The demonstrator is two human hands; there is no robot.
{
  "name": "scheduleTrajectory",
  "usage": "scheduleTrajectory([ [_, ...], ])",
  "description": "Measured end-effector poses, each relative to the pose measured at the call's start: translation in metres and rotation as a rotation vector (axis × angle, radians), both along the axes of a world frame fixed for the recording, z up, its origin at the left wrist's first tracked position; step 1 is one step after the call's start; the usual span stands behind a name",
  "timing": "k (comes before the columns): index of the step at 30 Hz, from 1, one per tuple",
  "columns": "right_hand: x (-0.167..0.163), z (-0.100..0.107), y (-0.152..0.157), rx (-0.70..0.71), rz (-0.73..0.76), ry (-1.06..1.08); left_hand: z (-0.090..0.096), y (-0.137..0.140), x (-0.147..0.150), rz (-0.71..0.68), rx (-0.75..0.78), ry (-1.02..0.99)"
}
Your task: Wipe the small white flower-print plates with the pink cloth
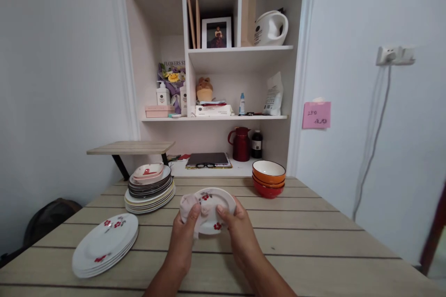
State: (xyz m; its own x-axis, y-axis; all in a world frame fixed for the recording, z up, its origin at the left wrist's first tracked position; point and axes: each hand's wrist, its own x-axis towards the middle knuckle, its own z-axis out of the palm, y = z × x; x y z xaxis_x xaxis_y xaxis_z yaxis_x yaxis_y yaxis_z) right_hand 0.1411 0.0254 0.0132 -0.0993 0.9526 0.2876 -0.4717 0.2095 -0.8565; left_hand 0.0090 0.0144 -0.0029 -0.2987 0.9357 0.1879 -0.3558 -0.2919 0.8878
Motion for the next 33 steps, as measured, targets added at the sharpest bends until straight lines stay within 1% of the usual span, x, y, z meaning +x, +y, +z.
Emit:
scheduleTrajectory([
  [4, -0.006, -0.004, 0.002, -0.134, 0.054, 0.176, 0.000, -0.001, 0.003, 0.021, -0.010, -0.007],
  [7, -0.007, -0.005, 0.003, -0.198, 0.102, 0.266, 0.002, -0.003, 0.005, 0.012, -0.016, 0.014],
  [9, -0.006, -0.005, 0.004, -0.213, 0.128, 0.269, 0.001, -0.002, 0.006, 0.002, -0.011, 0.038],
  [11, -0.004, -0.004, 0.005, -0.195, 0.143, 0.193, -0.001, 0.000, 0.006, 0.026, -0.001, 0.072],
  [12, -0.002, -0.003, 0.005, -0.162, 0.126, 0.128, -0.002, 0.001, 0.006, 0.056, 0.006, 0.095],
  [13, 0.000, -0.002, 0.005, -0.109, 0.080, 0.048, -0.003, 0.002, 0.005, 0.090, 0.018, 0.129],
  [15, 0.003, -0.001, 0.006, 0.042, -0.095, -0.133, -0.006, 0.003, 0.004, 0.168, 0.075, 0.228],
  [17, 0.007, 0.000, 0.006, 0.212, -0.289, -0.293, -0.008, 0.003, 0.002, 0.258, 0.173, 0.345],
  [18, 0.009, 0.000, 0.007, 0.288, -0.356, -0.357, -0.010, 0.002, 0.002, 0.307, 0.231, 0.398],
  [21, 0.017, 0.002, 0.007, 0.485, -0.485, -0.510, -0.014, 0.001, 0.001, 0.446, 0.384, 0.551],
  [23, 0.024, 0.005, 0.007, 0.616, -0.559, -0.616, -0.016, 0.000, -0.001, 0.482, 0.489, 0.701],
  [26, 0.030, 0.010, 0.006, 0.757, -0.605, -0.752, -0.014, -0.001, -0.004, 0.507, 0.556, 0.878],
  [28, 0.031, 0.012, 0.005, 0.795, -0.582, -0.800, -0.013, -0.001, -0.005, 0.517, 0.545, 0.910],
  [30, 0.030, 0.014, 0.004, 0.792, -0.525, -0.796, -0.011, -0.002, -0.004, 0.499, 0.534, 0.897],
  [33, 0.028, 0.014, 0.004, 0.709, -0.453, -0.707, -0.009, -0.002, -0.001, 0.446, 0.495, 0.803],
])
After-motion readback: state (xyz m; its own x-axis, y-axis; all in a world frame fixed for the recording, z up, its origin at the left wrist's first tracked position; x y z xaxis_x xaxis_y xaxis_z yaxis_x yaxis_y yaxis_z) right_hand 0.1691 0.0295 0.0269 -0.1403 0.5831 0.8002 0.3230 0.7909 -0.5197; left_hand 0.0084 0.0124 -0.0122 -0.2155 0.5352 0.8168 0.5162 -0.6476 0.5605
